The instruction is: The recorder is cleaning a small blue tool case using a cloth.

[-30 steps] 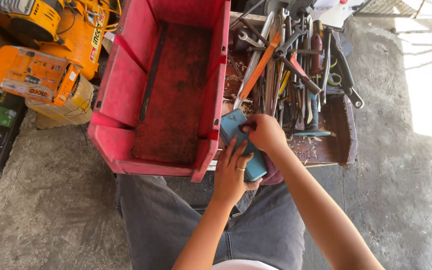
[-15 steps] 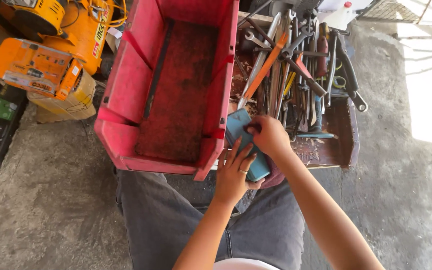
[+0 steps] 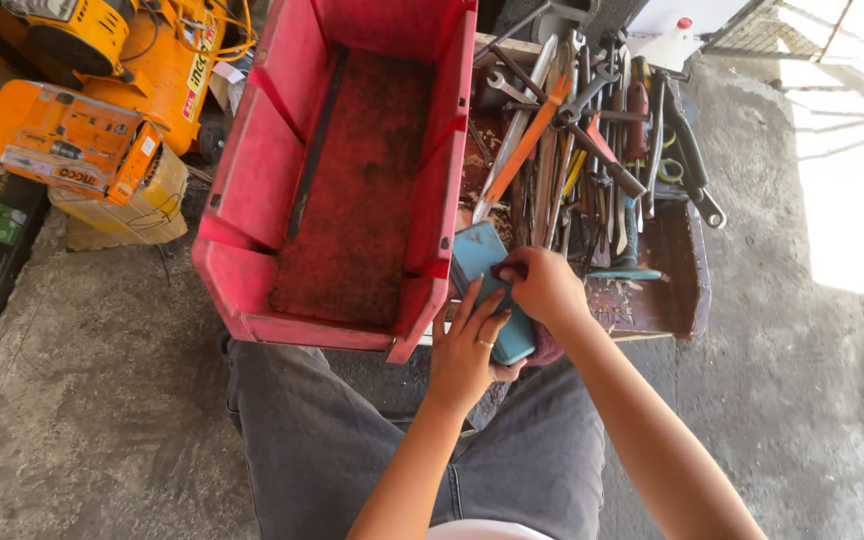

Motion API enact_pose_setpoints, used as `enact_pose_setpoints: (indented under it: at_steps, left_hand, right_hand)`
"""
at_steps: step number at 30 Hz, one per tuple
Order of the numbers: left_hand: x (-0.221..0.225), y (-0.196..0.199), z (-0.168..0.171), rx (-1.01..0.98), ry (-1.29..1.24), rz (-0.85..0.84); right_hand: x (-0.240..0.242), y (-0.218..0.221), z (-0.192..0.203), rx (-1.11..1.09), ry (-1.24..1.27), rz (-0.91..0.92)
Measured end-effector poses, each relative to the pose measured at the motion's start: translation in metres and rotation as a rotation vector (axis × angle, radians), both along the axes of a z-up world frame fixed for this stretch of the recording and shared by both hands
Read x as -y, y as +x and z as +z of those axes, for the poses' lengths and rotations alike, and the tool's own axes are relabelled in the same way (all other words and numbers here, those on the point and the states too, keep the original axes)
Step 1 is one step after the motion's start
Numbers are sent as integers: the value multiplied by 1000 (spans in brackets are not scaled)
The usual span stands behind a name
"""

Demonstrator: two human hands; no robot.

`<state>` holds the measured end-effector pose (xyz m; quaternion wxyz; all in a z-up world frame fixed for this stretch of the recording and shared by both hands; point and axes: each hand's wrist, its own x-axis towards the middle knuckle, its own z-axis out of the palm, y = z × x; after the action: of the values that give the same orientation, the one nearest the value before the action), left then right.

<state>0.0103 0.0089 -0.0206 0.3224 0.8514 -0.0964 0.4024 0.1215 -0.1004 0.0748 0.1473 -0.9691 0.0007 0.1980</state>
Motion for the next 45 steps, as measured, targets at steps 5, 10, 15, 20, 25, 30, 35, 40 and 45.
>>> enact_pose_setpoints:
  at_steps: [5,10,15,20,25,30,35,40,45]
  left_hand:
    - [3,-3,-3,3,-20,11]
    - [4,-4,-5,-10,10,39]
    - [10,-7,-5,-21,-8,66]
    - [6,-8,2,-3,18,58]
    - [8,-6,0,-3,19,96]
    - [6,-8,4,-14,47,83]
    - [5,-9,-3,-10,35,74]
    - [7,-7,-4,-12,33,81]
    - [0,-10,4,-12,41,64]
  right_hand:
    - [-14,-2,2,76,-17,-18]
    - [-16,-5,10,70,-18,8]
    - [-23,-13,8,110,12,43]
    - [-10,3,-8,103,-32,33]
    - [-28,-14,13,95,-67,1]
    - [-1,19,-37,172,52,74]
    - [-11,8,7,65,-40,197]
    - [-14,2,11,135,-13,256]
    - [-5,24,3,68,-31,260]
